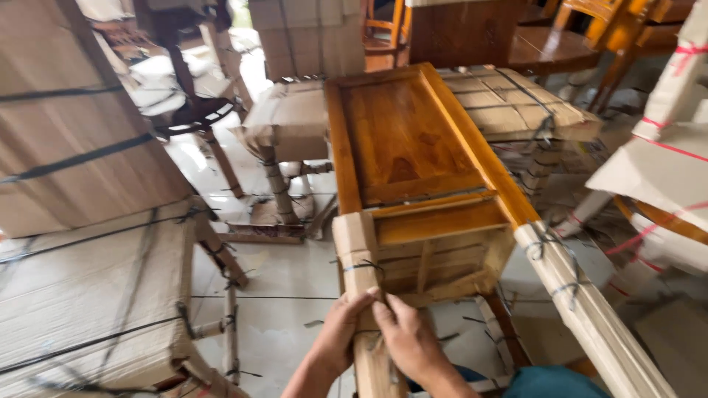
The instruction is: The person wraps the legs of a wooden chair with cardboard and secures them using black plastic zip ties. They repeatedly tie and twist the zip ties around the cardboard-wrapped legs to ensure the wrapping is held in place.
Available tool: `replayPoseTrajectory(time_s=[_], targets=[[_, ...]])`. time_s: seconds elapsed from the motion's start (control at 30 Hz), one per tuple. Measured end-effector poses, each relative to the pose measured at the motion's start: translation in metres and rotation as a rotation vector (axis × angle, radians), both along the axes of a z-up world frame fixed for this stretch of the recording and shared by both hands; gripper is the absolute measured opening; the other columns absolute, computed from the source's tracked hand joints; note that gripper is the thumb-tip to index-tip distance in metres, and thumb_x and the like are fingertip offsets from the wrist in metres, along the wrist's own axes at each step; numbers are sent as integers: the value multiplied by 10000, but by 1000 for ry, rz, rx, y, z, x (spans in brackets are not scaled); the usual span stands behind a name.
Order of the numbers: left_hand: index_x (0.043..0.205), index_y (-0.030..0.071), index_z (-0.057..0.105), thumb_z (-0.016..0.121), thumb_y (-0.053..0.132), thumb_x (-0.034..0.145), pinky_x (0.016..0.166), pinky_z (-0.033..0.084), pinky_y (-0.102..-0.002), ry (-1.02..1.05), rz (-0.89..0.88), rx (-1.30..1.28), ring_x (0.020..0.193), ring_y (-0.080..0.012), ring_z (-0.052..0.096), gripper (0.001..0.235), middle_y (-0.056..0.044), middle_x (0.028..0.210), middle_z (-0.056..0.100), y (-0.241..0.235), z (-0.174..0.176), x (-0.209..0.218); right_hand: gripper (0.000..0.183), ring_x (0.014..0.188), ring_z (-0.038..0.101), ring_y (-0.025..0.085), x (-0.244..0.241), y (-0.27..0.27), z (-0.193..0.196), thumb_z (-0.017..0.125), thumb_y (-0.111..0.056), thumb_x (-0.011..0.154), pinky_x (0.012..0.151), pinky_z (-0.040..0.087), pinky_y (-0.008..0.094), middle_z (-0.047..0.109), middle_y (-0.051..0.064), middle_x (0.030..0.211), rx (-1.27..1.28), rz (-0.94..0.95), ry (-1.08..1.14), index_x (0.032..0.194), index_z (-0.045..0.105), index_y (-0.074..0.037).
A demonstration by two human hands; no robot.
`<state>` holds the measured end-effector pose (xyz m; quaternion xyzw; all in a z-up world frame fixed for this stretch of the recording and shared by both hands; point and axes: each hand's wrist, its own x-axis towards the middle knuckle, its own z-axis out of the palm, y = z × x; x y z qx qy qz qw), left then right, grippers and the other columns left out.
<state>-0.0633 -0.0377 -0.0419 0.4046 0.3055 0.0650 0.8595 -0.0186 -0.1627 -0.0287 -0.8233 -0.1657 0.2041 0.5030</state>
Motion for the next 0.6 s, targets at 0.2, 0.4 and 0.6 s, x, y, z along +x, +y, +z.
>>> replayPoseTrajectory(time_s=[0.2,0.4,0.6], targets=[[1295,-29,635,565,189,797,924,520,-422,-159,-198,-385,1002,-336,658,549,-233,1165,711,2,-25,19,532,1041,677,436,-4,-2,2,380,-576,1009,862,510,552,699,212,1156,-382,78,-175,1308,499,-153],[1338,19,526,464,50,792,1052,447,-482,-129,-97,-377,1153,-329,579,550,-158,1290,633,-4,-7,20,438,847,700,414,-4,-12,35,319,-507,1086,732,524,579,720,176,952,-451,216,-201,1151,505,-116],[1017,2,681,673,290,896,770,583,-385,-89,-121,-374,805,-268,683,312,-144,921,716,5,-41,27,452,862,681,488,0,-18,21,350,-499,1085,741,496,620,730,223,933,-403,245,-309,1144,550,-98]])
